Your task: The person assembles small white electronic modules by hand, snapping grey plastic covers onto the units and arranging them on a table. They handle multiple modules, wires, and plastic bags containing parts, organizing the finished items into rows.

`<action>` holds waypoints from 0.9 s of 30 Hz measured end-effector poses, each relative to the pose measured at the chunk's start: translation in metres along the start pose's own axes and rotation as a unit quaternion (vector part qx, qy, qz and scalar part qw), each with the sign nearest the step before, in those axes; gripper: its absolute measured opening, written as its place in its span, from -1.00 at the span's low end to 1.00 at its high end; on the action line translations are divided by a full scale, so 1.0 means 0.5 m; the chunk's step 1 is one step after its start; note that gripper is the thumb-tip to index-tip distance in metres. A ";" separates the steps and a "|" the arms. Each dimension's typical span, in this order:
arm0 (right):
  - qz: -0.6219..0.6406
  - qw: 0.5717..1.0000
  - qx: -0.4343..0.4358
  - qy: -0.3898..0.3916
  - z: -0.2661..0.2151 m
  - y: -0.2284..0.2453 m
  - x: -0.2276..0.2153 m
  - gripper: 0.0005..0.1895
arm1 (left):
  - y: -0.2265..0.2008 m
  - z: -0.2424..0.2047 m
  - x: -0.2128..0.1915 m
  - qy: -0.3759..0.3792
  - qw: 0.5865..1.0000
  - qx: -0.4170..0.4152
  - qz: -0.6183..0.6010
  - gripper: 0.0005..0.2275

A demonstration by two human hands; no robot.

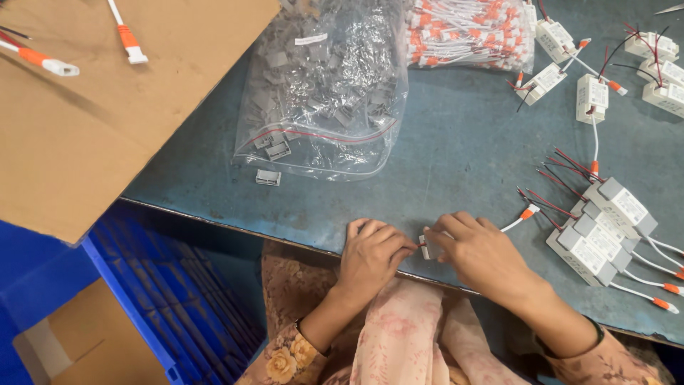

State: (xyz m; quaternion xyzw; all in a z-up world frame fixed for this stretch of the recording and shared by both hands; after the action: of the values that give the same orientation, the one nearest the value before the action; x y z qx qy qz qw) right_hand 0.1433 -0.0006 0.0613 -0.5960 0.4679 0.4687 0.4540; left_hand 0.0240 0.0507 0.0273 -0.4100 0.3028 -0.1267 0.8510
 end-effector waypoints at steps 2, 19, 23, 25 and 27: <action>-0.034 0.999 0.005 0.040 0.009 0.002 0.013 -0.43 | 0.001 0.000 -0.001 -0.003 1.000 -0.001 0.006 -0.98; 0.580 0.726 0.271 -0.250 0.026 -0.097 0.160 -0.46 | -0.002 0.014 0.035 0.014 0.997 -0.064 -0.038 -0.87; 0.759 0.541 0.208 -0.297 0.026 -0.117 0.114 -0.42 | -0.007 0.012 0.029 0.013 0.998 -0.047 -0.030 -0.86; 0.760 0.529 0.109 -0.361 -0.028 -0.145 0.027 -0.43 | -0.007 0.013 0.030 0.013 0.998 -0.046 -0.032 -0.86; 0.768 0.495 0.034 -0.404 -0.077 -0.153 -0.014 -0.40 | -0.004 0.013 0.029 0.013 0.998 -0.049 -0.040 -0.86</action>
State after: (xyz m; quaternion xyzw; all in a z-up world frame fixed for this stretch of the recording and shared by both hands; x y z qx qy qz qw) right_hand 0.2226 -0.0258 0.0819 0.2694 0.5219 0.8059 0.0739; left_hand 0.0393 0.0468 0.0258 -0.4612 0.3034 -0.1507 0.8201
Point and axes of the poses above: each hand's wrist, its own z-axis towards the middle knuckle, its own x-axis out of the palm, y = z × x, the point moved 9 cm from there along z, towards the middle knuckle, and after that the axes turned 10 degrees about -z, right-handed, at the moved point
